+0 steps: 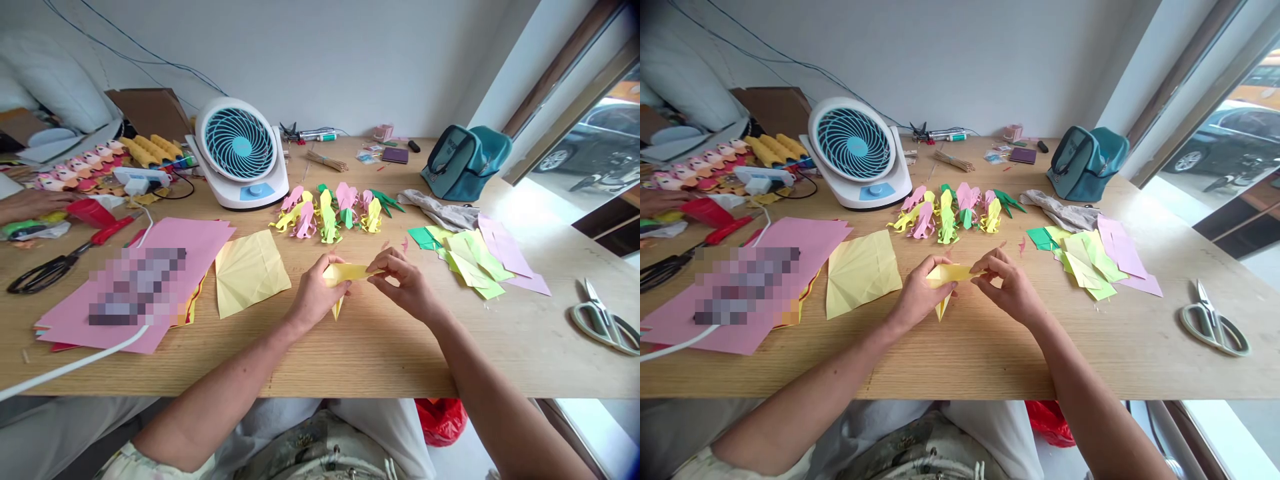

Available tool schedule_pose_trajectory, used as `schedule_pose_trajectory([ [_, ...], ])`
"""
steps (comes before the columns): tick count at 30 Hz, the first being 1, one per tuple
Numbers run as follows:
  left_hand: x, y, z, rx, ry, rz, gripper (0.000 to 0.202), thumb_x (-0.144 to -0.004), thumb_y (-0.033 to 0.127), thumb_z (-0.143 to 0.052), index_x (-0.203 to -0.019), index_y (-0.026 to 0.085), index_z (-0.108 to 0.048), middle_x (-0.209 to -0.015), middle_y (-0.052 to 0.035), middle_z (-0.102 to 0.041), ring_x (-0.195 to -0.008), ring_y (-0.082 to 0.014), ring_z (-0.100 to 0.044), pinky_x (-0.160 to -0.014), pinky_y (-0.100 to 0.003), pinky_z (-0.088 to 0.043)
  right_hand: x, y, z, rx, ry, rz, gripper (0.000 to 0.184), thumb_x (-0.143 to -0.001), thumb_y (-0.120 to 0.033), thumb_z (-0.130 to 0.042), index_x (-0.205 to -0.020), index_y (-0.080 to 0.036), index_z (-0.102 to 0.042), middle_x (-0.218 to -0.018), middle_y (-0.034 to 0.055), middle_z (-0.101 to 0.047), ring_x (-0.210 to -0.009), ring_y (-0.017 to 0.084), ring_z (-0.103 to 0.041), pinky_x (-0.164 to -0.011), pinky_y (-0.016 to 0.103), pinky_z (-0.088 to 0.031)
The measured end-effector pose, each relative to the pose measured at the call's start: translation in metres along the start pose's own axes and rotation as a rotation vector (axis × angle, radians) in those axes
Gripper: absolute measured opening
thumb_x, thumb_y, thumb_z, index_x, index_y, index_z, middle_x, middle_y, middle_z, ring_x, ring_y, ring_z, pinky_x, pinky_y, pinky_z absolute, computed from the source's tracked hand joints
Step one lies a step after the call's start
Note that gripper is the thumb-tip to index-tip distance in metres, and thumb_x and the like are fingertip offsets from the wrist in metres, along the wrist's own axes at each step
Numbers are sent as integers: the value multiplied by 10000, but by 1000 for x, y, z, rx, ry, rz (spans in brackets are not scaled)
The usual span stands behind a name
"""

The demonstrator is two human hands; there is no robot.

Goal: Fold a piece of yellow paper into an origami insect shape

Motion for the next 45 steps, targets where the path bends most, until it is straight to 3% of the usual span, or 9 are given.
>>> schedule_pose_trajectory([
  [7,2,1,1,-144,34,-61,298,-761,176,-702,-1027,212,-574,-941,13,-692,-621,-124,-702,-589,-206,-536,1,5,10,-30,-56,-4,86,-905,-297,-624,-905,-242,-690,-1126,73,-571,-1015,184,-613,-898,361,-563],
  [12,0,1,5,-249,81,-116,300,-768,180,-699,-1042,221,-581,-947,12,-717,-691,-133,-696,-668,-223,-523,0,2,18,86,-52,9,100,-905,-320,-622,-878,-251,-688,-1181,85,-583,-1115,235,-598,-919,399,-563],
  [15,0,5,7,-331,128,-152,317,-747,152,-708,-1033,221,-592,-948,14,-726,-753,-139,-684,-715,-225,-511,1,3,20,51,11,-44,115,-888,-356,-651,-929,-249,-662,-1138,80,-612,-1047,225,-625,-881,383,-574],
  [18,1,7,7,-372,145,-177,317,-750,143,-704,-1037,219,-594,-973,7,-731,-777,-140,-678,-730,-226,-504,2,7,14,-48,33,-160,268,-855,-407,-697,-1052,-241,-622,-1018,60,-651,-889,191,-655,-807,348,-579],
  [25,2,4,6,-360,143,-193,328,-773,140,-684,-1072,228,-580,-1035,-17,-730,-853,-168,-703,-795,-266,-521,3,11,-4,11,88,-204,252,-853,-430,-680,-996,-225,-643,-923,40,-697,-811,176,-660,-790,338,-568],
  [30,2,2,5,-306,127,-174,305,-799,171,-664,-1085,228,-574,-1056,-35,-724,-880,-190,-718,-788,-288,-546,3,14,-6,-39,156,-167,387,-804,-435,-732,-1117,-231,-627,-962,45,-691,-866,190,-676,-802,345,-579],
  [34,2,2,5,-284,131,-172,289,-802,176,-665,-1072,223,-576,-1047,-42,-726,-894,-196,-720,-787,-291,-554,4,14,-5,23,184,-152,239,-837,-423,-697,-966,-225,-664,-911,41,-687,-796,176,-669,-767,332,-574],
  [39,2,2,5,-280,135,-179,287,-801,184,-674,-1068,221,-575,-1051,-48,-729,-888,-198,-721,-788,-297,-557,5,16,-6,30,214,-164,301,-836,-408,-697,-1080,-234,-667,-966,50,-705,-811,179,-679,-765,325,-576],
  [45,3,4,5,-288,133,-179,304,-806,189,-678,-1090,222,-576,-1070,-51,-728,-874,-192,-720,-790,-293,-556,3,12,-6,21,190,-154,223,-860,-404,-668,-993,-227,-686,-949,45,-712,-828,184,-678,-782,328,-573],
])
Point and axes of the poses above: each hand's wrist, its own x-axis away from the middle knuckle, its own z-axis out of the back of the hand, y = z × x, the point moved 3 cm from there along -x, towards the middle knuckle
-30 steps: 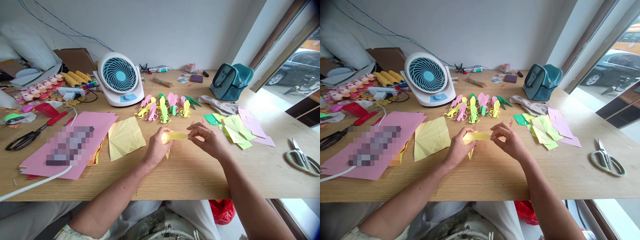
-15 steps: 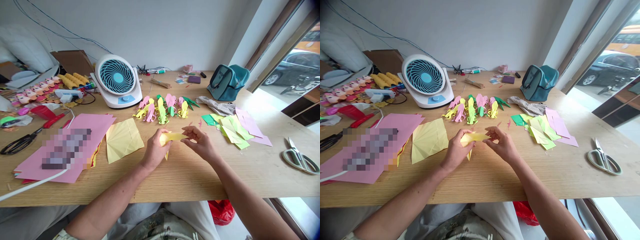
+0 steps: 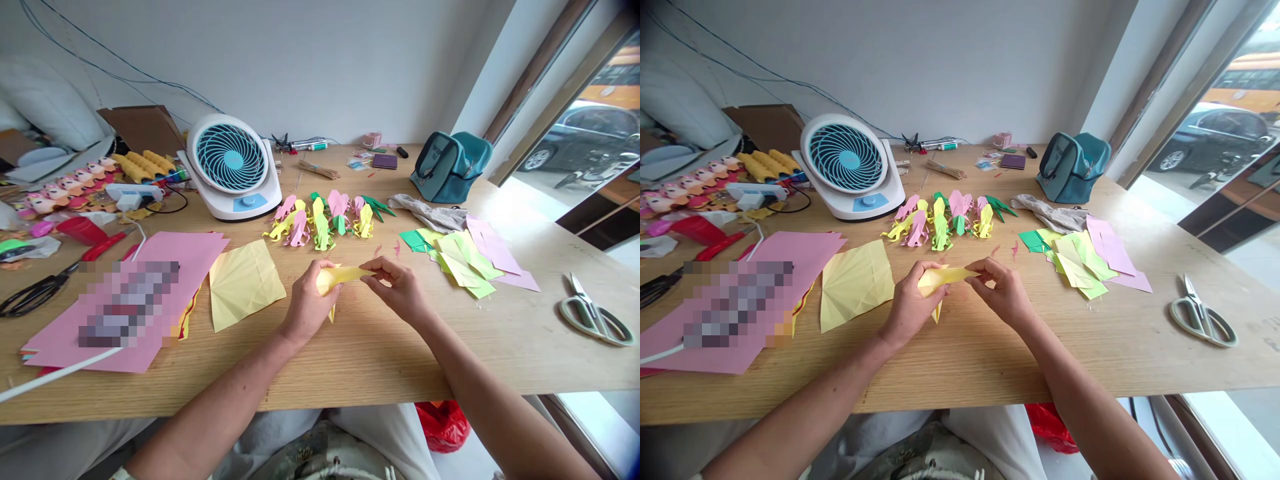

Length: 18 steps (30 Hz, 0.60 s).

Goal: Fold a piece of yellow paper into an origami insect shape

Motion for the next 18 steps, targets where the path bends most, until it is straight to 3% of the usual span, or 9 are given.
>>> schedule_pose_trajectory([
  [6,0,0,1,-1,23,-23,298,-803,198,-690,-1080,223,-581,-1077,-46,-727,-877,-196,-720,-806,-300,-553,0,-8,1,6,10,81,146,-882,-338,-647,-961,-223,-690,-906,40,-691,-837,175,-652,-765,305,-550],
  [10,0,0,1,18,45,-45,306,-803,180,-683,-1092,222,-588,-1064,-46,-731,-910,-202,-722,-832,-305,-554,0,-2,2,-3,43,16,230,-844,-365,-697,-1026,-223,-692,-947,44,-715,-791,168,-668,-729,295,-549],
  [14,0,0,1,21,52,-50,307,-799,175,-688,-1086,221,-590,-1040,-43,-735,-887,-199,-726,-817,-303,-561,0,2,2,-29,47,-39,208,-836,-387,-706,-954,-215,-699,-883,40,-720,-764,172,-671,-715,296,-549],
  [18,1,0,1,40,53,-49,297,-805,190,-692,-1080,221,-583,-1039,-40,-734,-839,-189,-729,-782,-291,-566,1,-1,3,-53,50,-1,175,-854,-372,-693,-926,-213,-696,-862,39,-709,-775,172,-662,-715,294,-545],
])
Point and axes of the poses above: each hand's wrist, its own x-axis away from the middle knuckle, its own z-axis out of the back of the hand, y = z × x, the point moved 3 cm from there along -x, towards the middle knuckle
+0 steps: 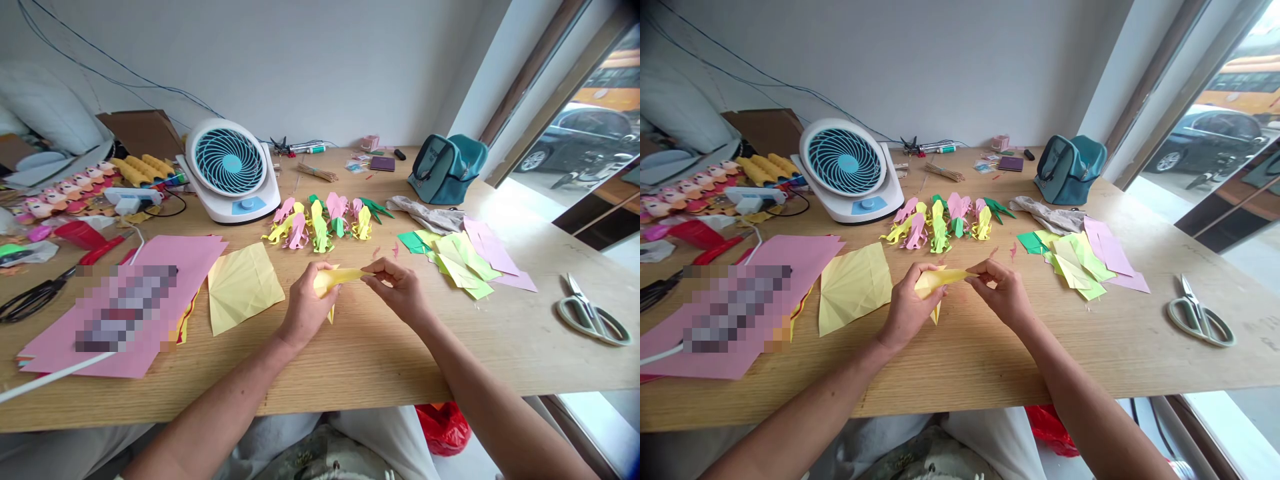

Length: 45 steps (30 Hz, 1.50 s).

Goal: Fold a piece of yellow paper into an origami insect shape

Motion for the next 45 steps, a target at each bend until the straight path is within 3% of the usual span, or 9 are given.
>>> schedule_pose_trajectory([
  [5,0,0,-1,53,5,12,294,-803,186,-700,-1065,219,-571,-1007,-25,-731,-758,-164,-731,-717,-258,-567,1,-7,1,20,4,80,143,-871,-349,-679,-906,-213,-705,-864,44,-689,-808,175,-645,-712,292,-534],
  [10,-1,2,-1,156,-3,9,269,-819,178,-684,-1054,215,-555,-1019,-16,-721,-701,-137,-731,-677,-232,-567,0,-11,2,17,2,53,215,-839,-358,-717,-1002,-220,-694,-909,41,-689,-786,164,-635,-719,294,-534],
  [14,-2,0,0,184,7,29,270,-821,193,-686,-1052,217,-549,-1099,-36,-716,-704,-143,-733,-689,-256,-581,1,-11,2,10,-1,34,166,-853,-346,-697,-950,-210,-691,-859,35,-680,-763,161,-634,-704,290,-529],
  [34,1,-1,-1,122,34,-8,313,-813,212,-707,-1082,220,-547,-1062,-39,-713,-774,-161,-733,-788,-292,-581,-1,-15,2,-101,37,176,34,-880,-236,-670,-889,-243,-701,-868,36,-622,-810,167,-590,-665,294,-485],
  [39,1,-1,-1,141,28,4,307,-824,210,-694,-1089,223,-541,-1056,-31,-711,-739,-149,-729,-748,-276,-580,2,-19,4,15,58,186,159,-895,-256,-651,-1053,-259,-637,-937,30,-610,-745,146,-575,-710,318,-504],
  [45,0,-3,0,113,29,6,301,-829,215,-684,-1093,225,-540,-1112,-46,-714,-769,-159,-730,-772,-294,-580,2,-34,7,249,41,349,49,-927,-211,-573,-908,-247,-601,-849,41,-596,-749,171,-557,-693,343,-504],
])
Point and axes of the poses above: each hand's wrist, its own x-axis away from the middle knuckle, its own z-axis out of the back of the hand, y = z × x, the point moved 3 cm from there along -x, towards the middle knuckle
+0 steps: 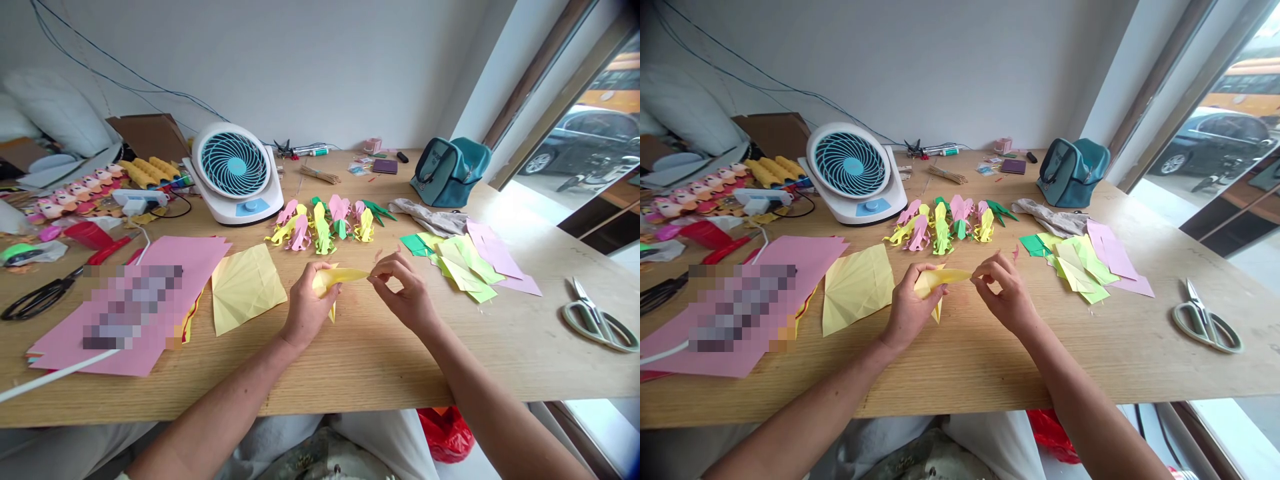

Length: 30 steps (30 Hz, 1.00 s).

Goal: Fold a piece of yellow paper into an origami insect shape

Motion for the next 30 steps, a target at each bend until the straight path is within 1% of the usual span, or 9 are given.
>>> schedule_pose_trajectory([
  [3,-1,0,1,-53,8,-17,305,-828,210,-684,-1102,227,-550,-1156,-58,-710,-881,-182,-730,-842,-319,-572,-2,-2,1,27,-26,41,100,-934,-172,-539,-898,-240,-602,-845,43,-601,-745,165,-560,-658,319,-497],
  [6,-1,0,2,-96,21,-31,301,-823,209,-690,-1095,226,-563,-1125,-54,-719,-956,-200,-721,-879,-332,-562,-4,-2,1,57,-35,54,124,-939,-156,-522,-877,-234,-596,-824,35,-601,-732,158,-567,-667,311,-493],
  [13,-3,-1,3,-139,33,-61,287,-820,196,-684,-1081,222,-567,-1110,-50,-726,-941,-197,-724,-860,-325,-560,-5,1,3,49,-75,33,102,-941,-191,-543,-857,-232,-583,-829,37,-611,-748,158,-587,-668,308,-510],
  [18,-4,-2,2,-143,23,-61,287,-819,192,-679,-1081,223,-566,-1105,-49,-727,-948,-201,-723,-860,-327,-561,-4,5,5,22,-136,43,102,-948,-215,-545,-852,-234,-572,-878,49,-605,-772,160,-583,-689,315,-518],
  [20,-4,-2,3,-142,24,-63,290,-822,188,-673,-1089,224,-565,-1111,-50,-725,-957,-201,-721,-868,-328,-559,-4,7,6,14,-154,10,73,-937,-237,-575,-864,-233,-570,-908,51,-613,-791,164,-593,-714,323,-520],
  [22,-4,-3,3,-150,25,-65,302,-822,186,-670,-1101,226,-564,-1117,-52,-722,-960,-200,-720,-868,-327,-560,-3,10,7,6,-156,-64,58,-916,-276,-619,-909,-234,-579,-901,42,-623,-778,165,-610,-723,329,-522],
  [24,-5,-3,4,-155,26,-68,312,-821,186,-667,-1113,227,-562,-1115,-51,-721,-965,-200,-718,-871,-327,-559,-2,13,6,-2,-132,-153,122,-890,-318,-657,-927,-231,-580,-855,27,-624,-729,158,-615,-701,323,-521],
  [26,-4,-2,5,-161,27,-75,315,-820,181,-663,-1115,226,-562,-1100,-48,-722,-969,-201,-716,-874,-326,-558,-1,15,5,-22,-96,-222,172,-864,-347,-683,-893,-225,-564,-815,16,-624,-683,148,-606,-664,308,-520],
  [30,-3,0,5,-175,28,-84,319,-817,165,-662,-1113,226,-561,-1089,-44,-722,-955,-195,-714,-872,-320,-557,1,17,0,-61,-75,-260,163,-862,-349,-673,-936,-219,-607,-805,20,-657,-686,148,-615,-659,297,-527],
])
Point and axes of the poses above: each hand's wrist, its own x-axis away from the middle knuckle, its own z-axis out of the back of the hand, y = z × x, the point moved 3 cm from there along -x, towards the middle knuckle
